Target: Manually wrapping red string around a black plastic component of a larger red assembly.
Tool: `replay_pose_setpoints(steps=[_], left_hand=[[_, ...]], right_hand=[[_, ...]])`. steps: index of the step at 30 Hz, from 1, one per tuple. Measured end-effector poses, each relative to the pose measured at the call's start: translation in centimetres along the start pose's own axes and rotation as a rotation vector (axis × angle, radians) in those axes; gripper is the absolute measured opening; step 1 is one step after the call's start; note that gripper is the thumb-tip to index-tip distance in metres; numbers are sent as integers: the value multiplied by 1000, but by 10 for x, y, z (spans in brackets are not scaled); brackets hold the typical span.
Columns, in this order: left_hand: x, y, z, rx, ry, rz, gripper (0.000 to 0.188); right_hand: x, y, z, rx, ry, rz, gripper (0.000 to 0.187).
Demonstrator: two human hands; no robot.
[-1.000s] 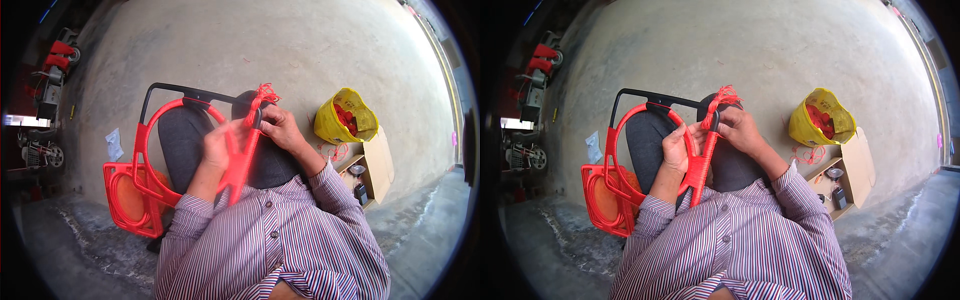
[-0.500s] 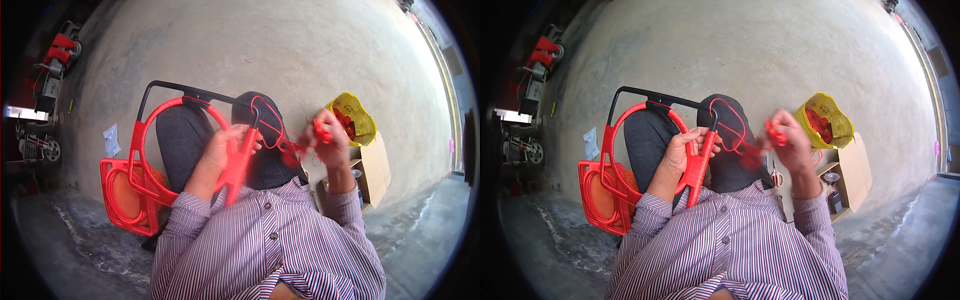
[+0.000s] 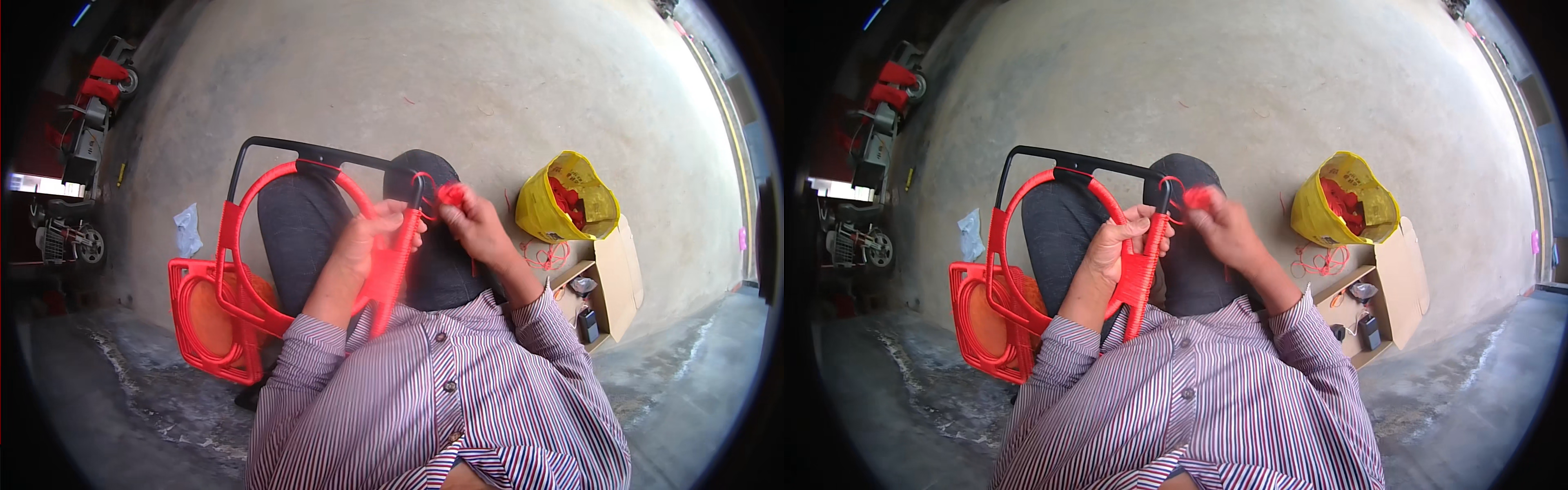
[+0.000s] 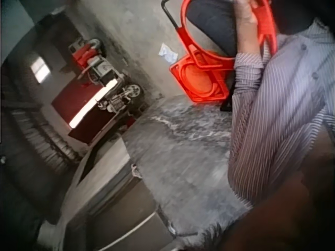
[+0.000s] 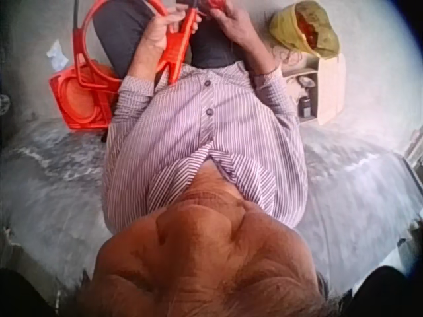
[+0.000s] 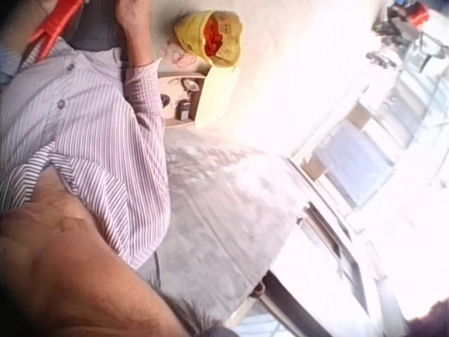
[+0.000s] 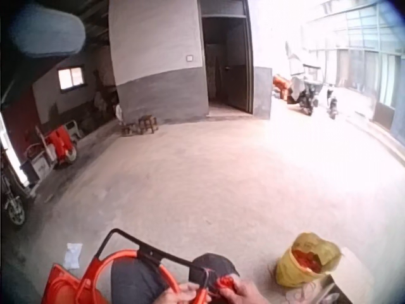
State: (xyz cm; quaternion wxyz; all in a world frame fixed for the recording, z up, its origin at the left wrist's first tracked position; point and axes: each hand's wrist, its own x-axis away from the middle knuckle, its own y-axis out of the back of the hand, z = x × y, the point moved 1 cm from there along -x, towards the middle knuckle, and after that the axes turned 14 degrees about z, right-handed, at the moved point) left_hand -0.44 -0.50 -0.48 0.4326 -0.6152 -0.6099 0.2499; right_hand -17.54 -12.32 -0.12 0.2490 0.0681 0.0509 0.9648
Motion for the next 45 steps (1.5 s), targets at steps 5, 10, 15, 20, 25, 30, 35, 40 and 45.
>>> replay_pose_setpoints(steps=[5,10,15,20,25,30,35,40,45], left_hand=[[0,-3,-1,10,-60,15,40],[0,12,0,35,-47,21,38],[-2,11,-1,25,-31,26,32],[1,10,-2,8,-2,-24,31],[2,-5,-4,31,3,-34,26],[4,-4,2,29,20,-13,29],[0,-1,1,13,6,46,31],[0,4,2,-14,30,13,30],[5,8,-2,50,-11,-8,27]], right_hand=[[36,21,47,-257,-21,89,11],[75,29,59,-530,42,61,20],[57,90,16,-518,-106,-352,22],[54,74,17,-203,-205,-159,34],[9,6,36,481,-9,376,35],[-32,-5,42,-429,63,146,52],[-45,-11,49,-471,-175,317,42],[-46,8,33,-82,267,0,14],[3,67,53,323,-24,151,25]])
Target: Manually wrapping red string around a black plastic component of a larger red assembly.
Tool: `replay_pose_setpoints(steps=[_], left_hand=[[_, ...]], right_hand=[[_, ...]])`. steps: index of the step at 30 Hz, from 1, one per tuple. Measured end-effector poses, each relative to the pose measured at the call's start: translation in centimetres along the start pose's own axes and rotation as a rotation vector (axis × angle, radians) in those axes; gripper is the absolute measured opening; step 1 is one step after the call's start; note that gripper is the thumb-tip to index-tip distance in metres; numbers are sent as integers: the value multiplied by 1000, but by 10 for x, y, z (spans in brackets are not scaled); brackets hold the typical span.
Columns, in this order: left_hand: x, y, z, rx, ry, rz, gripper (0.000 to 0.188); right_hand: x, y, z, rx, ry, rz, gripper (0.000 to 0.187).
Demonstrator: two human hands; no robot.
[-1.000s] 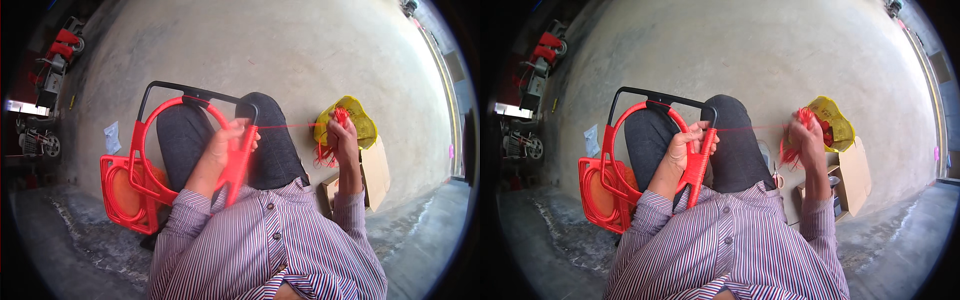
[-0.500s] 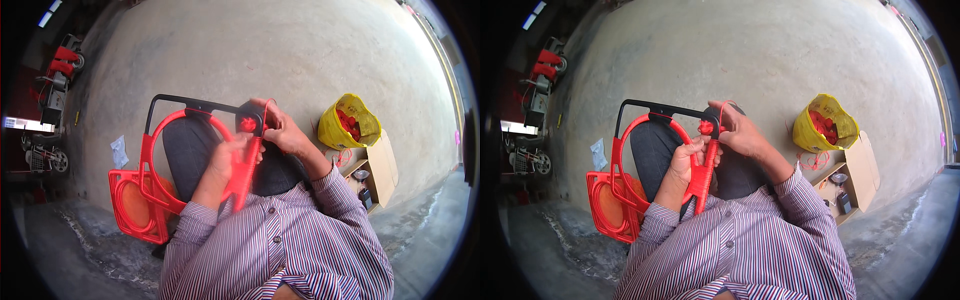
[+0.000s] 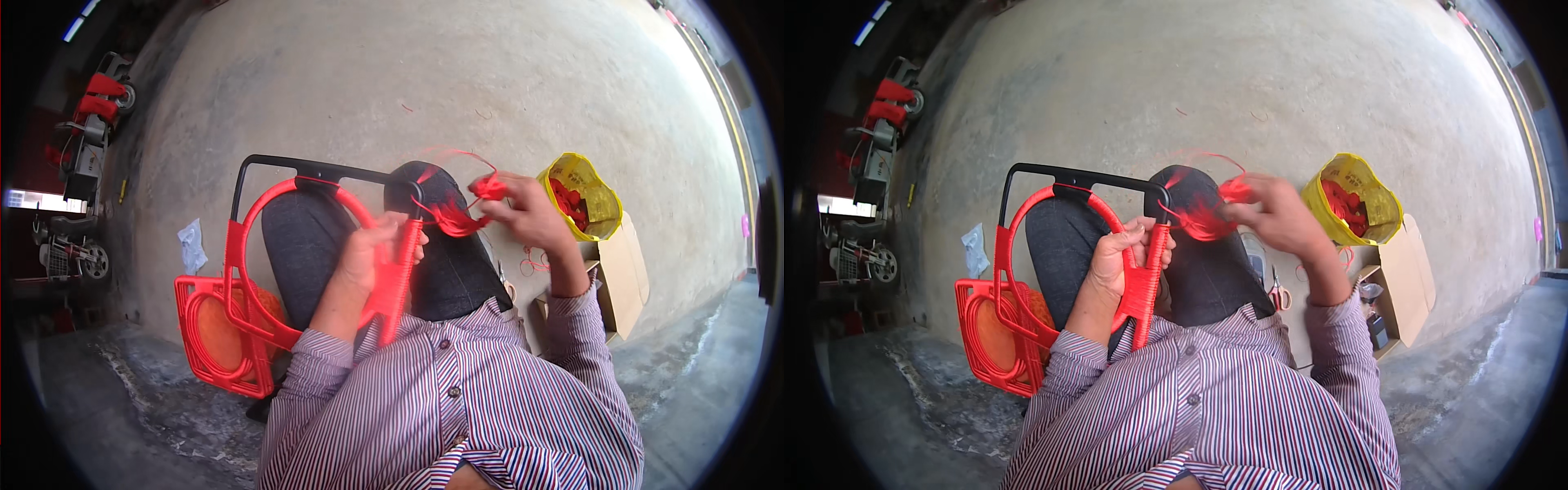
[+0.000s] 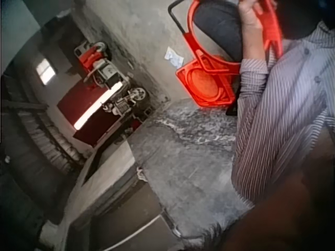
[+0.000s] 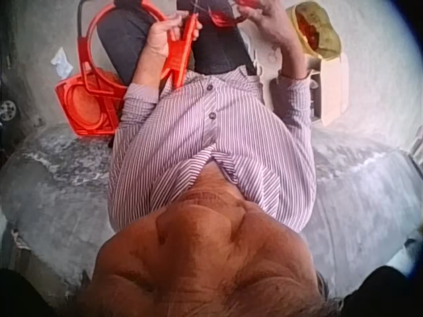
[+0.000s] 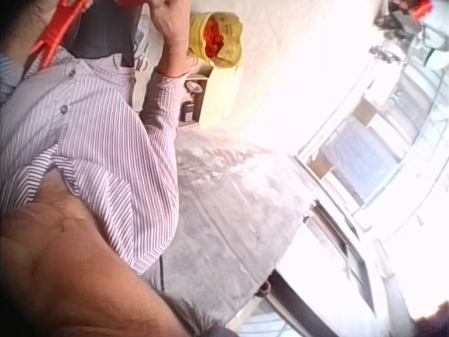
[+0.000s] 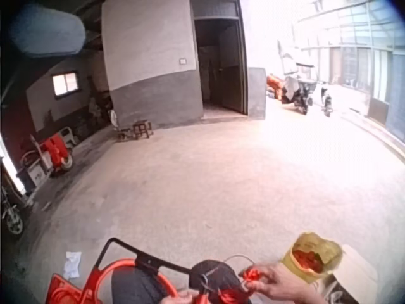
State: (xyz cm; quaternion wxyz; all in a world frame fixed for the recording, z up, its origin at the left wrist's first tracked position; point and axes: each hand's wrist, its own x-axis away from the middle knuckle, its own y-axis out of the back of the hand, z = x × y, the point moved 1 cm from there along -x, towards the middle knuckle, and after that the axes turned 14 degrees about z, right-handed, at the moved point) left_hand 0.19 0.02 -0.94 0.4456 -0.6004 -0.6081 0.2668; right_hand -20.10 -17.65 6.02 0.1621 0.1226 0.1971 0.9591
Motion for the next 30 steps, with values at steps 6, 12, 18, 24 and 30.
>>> replay_pose_setpoints(steps=[6,12,18,24,30], left_hand=[[-2,0,-3,22,-22,-11,27],[0,0,-13,15,-120,24,38],[2,10,-11,37,-126,29,36],[-3,-1,-10,62,-40,-14,42],[-2,-1,0,-33,-174,-222,45]], right_hand=[[76,10,-63,-1416,403,-265,33],[142,-27,-132,-1093,-353,-163,17],[155,-53,-177,-36,-295,-291,19],[127,-15,-211,417,-548,-485,23],[9,-11,-86,-243,-54,-233,27]])
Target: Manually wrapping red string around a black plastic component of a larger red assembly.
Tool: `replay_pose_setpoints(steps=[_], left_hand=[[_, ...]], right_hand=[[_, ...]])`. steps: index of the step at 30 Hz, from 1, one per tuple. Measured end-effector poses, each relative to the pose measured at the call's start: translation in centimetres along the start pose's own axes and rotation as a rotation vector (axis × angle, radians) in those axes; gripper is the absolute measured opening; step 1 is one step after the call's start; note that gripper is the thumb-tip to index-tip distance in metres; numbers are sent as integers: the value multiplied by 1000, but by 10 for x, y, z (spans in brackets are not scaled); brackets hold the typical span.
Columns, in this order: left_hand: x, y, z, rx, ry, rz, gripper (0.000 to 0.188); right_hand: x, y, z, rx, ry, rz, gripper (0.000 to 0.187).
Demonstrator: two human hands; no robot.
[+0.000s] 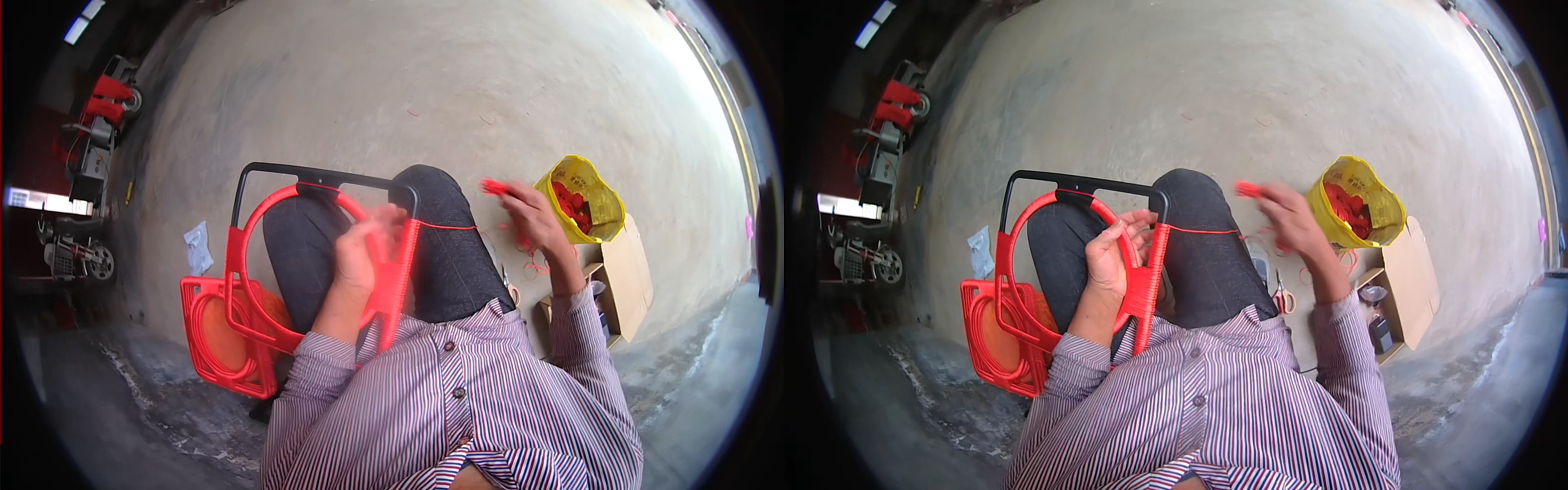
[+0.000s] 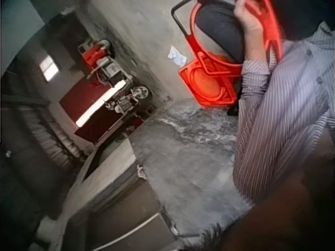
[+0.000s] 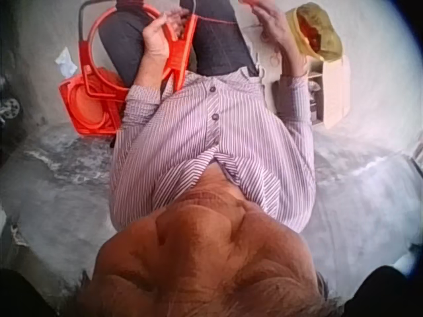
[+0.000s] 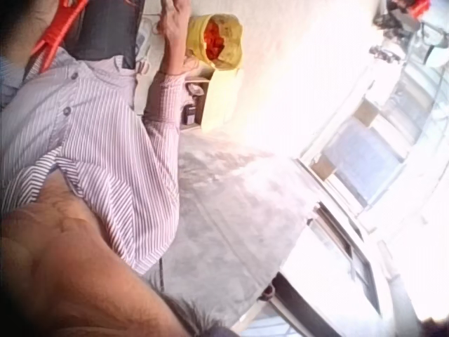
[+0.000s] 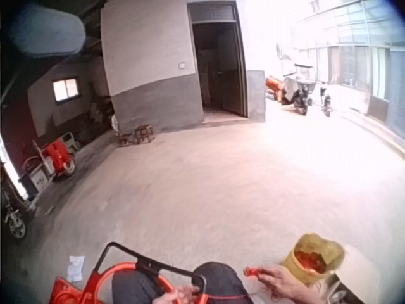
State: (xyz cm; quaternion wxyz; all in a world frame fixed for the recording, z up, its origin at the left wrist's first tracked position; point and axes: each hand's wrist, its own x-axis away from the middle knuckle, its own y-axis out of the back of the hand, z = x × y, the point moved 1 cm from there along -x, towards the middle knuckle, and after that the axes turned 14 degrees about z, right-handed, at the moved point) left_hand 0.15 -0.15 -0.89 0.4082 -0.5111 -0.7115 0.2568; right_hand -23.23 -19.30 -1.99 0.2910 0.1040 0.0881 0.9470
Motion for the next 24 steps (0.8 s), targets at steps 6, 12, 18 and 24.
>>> replay_pose_setpoints(steps=[6,12,18,24], left_hand=[[-1,-9,0,-268,-371,-58,46],[-3,-6,1,-66,-173,186,61],[-11,4,-1,103,-66,296,68],[-11,-3,2,144,25,233,56]], right_hand=[[-61,-63,108,595,217,217,16],[-79,-75,66,301,628,-115,22],[-38,-61,47,313,283,44,29],[-32,-71,39,360,134,116,27]])
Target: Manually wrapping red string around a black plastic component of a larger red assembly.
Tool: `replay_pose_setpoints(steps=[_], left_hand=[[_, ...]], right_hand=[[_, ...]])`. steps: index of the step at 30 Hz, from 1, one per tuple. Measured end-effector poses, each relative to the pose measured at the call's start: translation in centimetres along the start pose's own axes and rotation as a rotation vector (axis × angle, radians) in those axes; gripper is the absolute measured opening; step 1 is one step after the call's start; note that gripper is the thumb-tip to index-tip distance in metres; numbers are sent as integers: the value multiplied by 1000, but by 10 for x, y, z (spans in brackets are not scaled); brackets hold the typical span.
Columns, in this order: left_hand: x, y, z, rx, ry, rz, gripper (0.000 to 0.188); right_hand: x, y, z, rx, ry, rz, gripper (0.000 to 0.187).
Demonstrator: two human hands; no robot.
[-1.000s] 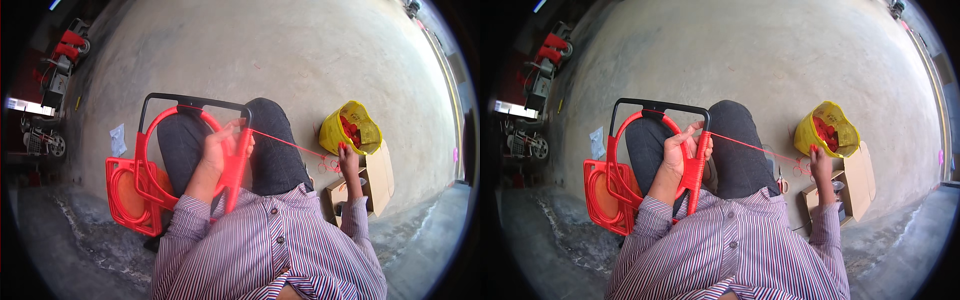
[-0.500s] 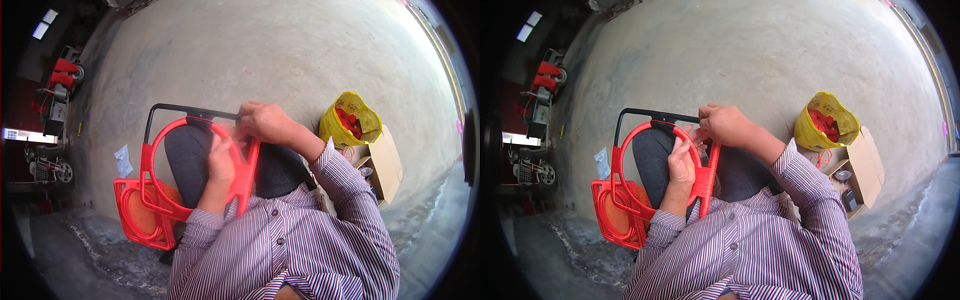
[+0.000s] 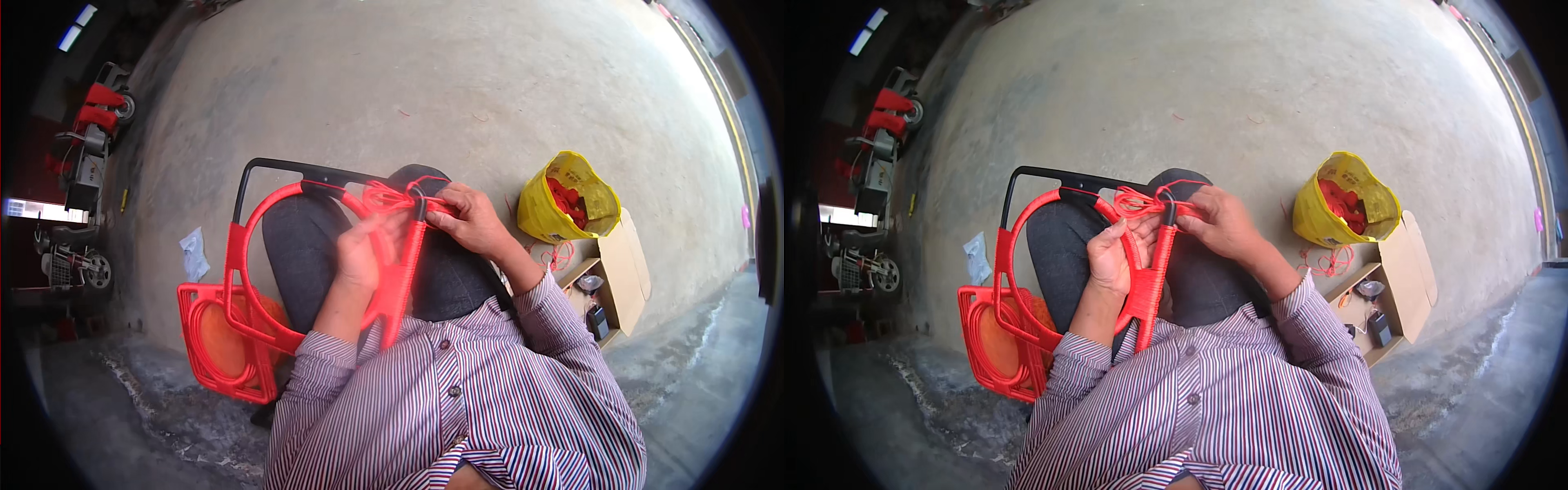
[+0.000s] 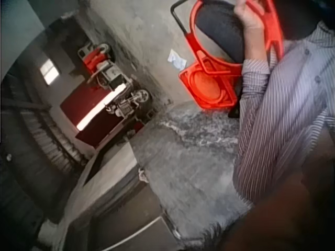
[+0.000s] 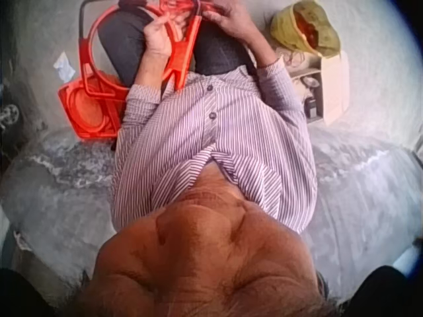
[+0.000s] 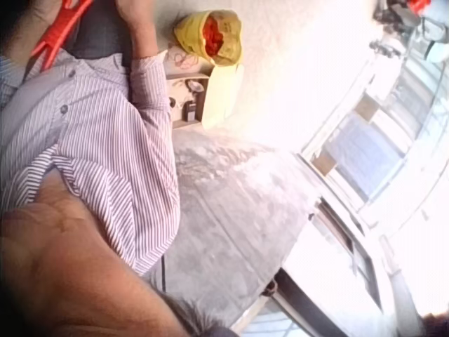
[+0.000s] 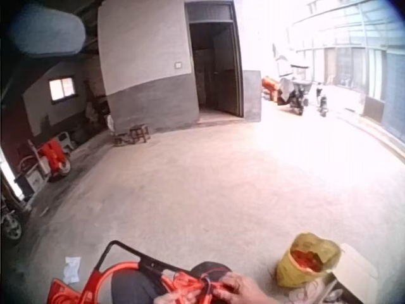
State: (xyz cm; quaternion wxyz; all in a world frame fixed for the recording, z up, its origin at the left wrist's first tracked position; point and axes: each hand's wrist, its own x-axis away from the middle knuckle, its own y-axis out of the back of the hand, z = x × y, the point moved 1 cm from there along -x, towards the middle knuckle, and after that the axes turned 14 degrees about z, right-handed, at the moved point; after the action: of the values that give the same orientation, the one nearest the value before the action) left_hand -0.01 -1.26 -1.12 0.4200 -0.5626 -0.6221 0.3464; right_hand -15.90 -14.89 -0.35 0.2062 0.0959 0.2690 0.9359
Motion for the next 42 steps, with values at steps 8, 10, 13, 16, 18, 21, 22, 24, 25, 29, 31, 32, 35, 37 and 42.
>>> replay_pose_setpoints(steps=[8,10,13,16,18,21,22,24,25,29,31,32,35,37,42], left_hand=[[1,3,2,7,-33,33,45],[-1,0,4,-18,-26,-33,46],[1,-15,4,-71,40,3,47],[2,-8,4,-102,104,67,46],[2,-9,5,-96,105,72,46],[2,-5,7,-94,103,65,45],[1,-3,8,-95,101,54,44],[1,-6,8,-105,93,37,45],[0,-7,8,-114,89,21,45],[6,3,4,-132,95,-29,44],[6,-7,0,-185,156,-41,34],[7,-8,-2,-180,151,-45,34],[6,-8,-4,-196,145,-51,31],[6,-8,-4,-190,157,-47,29],[2,-9,2,-168,154,38,35]], right_hand=[[23,18,-1,-508,-46,-37,21],[23,14,3,-535,42,-146,19],[22,7,11,-799,61,-229,18],[15,-8,9,-1099,-12,-201,28],[9,-16,14,-1164,-24,-203,35],[9,-23,23,-887,109,-137,31],[10,-24,22,-886,110,-135,31],[17,-20,19,-572,148,-214,24],[22,-12,18,-379,248,-285,14],[76,53,57,-971,228,-168,17],[114,84,47,-1399,391,-67,24],[132,97,51,-1203,407,-198,27],[151,119,47,-1132,443,-550,19],[139,113,29,-947,103,-766,15],[55,7,4,-508,-52,-184,22]])
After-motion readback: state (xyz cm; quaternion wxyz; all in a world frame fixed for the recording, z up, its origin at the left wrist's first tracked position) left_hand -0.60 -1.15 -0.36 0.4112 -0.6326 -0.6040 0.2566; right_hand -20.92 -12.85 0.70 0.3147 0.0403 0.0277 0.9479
